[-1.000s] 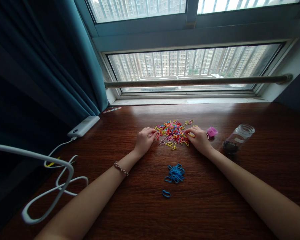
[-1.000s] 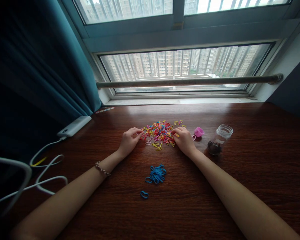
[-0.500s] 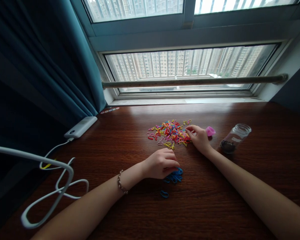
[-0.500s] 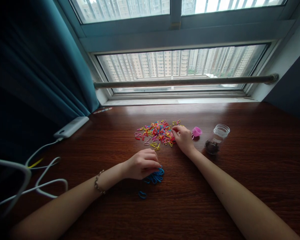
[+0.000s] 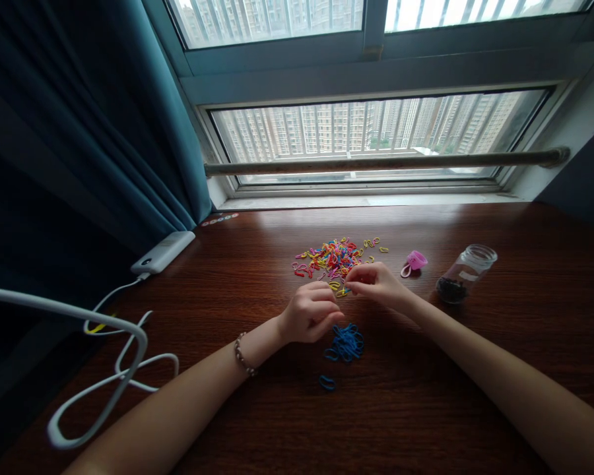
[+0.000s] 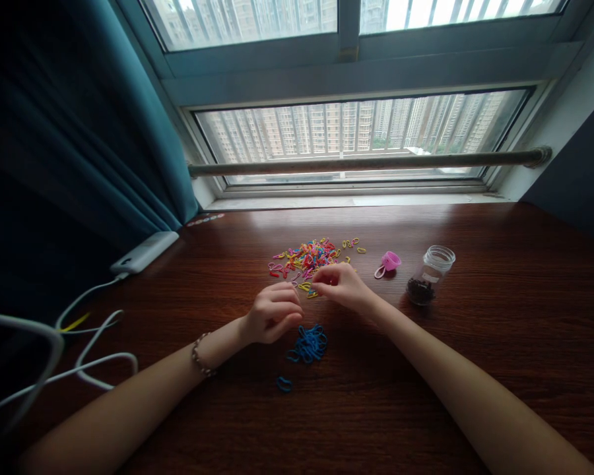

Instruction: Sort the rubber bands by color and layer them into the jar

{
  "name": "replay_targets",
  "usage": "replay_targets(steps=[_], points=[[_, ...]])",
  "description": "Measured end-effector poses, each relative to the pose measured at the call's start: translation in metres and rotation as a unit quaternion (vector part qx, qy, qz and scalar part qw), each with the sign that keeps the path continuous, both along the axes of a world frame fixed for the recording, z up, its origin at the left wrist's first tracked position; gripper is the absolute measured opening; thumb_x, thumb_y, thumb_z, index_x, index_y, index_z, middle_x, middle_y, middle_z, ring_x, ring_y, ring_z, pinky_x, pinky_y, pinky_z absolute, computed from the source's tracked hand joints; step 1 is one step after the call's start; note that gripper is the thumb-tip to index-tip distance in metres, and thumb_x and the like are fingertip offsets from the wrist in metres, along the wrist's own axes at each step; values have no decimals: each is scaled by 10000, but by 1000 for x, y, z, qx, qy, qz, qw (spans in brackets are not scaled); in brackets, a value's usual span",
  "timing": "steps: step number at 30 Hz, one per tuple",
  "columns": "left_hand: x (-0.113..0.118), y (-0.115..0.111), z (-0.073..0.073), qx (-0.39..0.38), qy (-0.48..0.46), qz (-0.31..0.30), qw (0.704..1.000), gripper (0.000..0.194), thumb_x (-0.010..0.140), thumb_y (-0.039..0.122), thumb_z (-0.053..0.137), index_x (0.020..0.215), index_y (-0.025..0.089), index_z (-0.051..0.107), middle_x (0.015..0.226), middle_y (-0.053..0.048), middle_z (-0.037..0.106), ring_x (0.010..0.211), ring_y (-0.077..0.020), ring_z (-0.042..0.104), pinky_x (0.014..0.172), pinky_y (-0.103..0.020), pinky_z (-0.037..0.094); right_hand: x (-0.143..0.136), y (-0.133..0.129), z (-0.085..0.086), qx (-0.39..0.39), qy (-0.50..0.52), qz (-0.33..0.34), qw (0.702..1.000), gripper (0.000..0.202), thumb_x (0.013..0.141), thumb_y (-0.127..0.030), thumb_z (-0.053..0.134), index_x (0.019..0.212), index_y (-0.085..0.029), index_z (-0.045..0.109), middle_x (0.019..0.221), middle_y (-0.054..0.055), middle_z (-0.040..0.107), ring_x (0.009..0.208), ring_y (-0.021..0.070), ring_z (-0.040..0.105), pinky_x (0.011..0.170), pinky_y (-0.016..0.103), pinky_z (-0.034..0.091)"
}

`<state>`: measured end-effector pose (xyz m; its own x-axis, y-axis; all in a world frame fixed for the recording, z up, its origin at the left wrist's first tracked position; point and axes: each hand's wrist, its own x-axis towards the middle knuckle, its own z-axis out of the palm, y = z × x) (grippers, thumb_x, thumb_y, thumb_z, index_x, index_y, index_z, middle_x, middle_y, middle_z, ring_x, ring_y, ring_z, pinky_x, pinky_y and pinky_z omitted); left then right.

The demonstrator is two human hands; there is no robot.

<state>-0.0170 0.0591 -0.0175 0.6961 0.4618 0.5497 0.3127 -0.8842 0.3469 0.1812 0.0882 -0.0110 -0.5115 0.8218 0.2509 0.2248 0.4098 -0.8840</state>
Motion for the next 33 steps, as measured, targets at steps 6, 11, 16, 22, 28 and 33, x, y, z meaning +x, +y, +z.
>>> replay_targets(steps=[6, 11, 16, 22, 28, 33], points=[[-12, 18, -6, -36, -111, 169, 979, 394, 876, 312, 379, 571, 168, 583, 601, -43, 566, 615, -139, 519, 634, -286, 427, -8, -15, 2, 47, -109, 163, 979, 102, 716, -203, 591, 711, -126, 658, 535, -31, 530, 476, 66, 432, 451, 166, 328], [-20, 29, -8, -23, -119, 230, 966, 358, 876, 293, 387, 599, 179, 582, 636, -29, 578, 674, -143, 535, 708, -290, 438, -11, -18, 1, 79, -139, 207, 965, 87, 704, -199, 619, 734, -139, 675, 546, -30, 557, 479, 67, 475, 461, 154, 349], [-22, 48, -2, 41, -55, 283, 957, 278, 865, 282, 406, 706, 184, 612, 749, -50, 609, 821, -179, 529, 801, -325, 418, -9, -15, -1, 81, -148, 221, 960, 111, 694, -254, 655, 737, -155, 682, 562, -26, 585, 495, 78, 515, 468, 155, 358], [-14, 77, -7, 76, 6, 304, 950, 183, 844, 231, 438, 847, 181, 613, 889, -57, 629, 955, -199, 523, 896, -360, 371, -9, -15, 0, 92, -167, 243, 951, 116, 702, -259, 654, 762, -166, 689, 599, -21, 598, 529, 85, 528, 501, 165, 373], [-16, 86, -19, 65, 20, 304, 950, 212, 803, 152, 469, 966, 174, 603, 1001, -68, 630, 1088, -214, 490, 959, -402, 339, -3, -12, 15, 91, -158, 281, 942, 133, 699, -278, 657, 775, -179, 701, 625, -24, 573, 560, 85, 496, 526, 174, 368], [-17, 90, -23, 36, 34, 314, 948, 256, 820, 173, 453, 1038, 176, 590, 1099, -76, 607, 1158, -230, 444, 983, -449, 312, 7, 3, 13, 110, -123, 129, 978, 188, 772, -313, 586, 770, -152, 683, 619, -3, 585, 554, 99, 482, 513, 197, 360]])
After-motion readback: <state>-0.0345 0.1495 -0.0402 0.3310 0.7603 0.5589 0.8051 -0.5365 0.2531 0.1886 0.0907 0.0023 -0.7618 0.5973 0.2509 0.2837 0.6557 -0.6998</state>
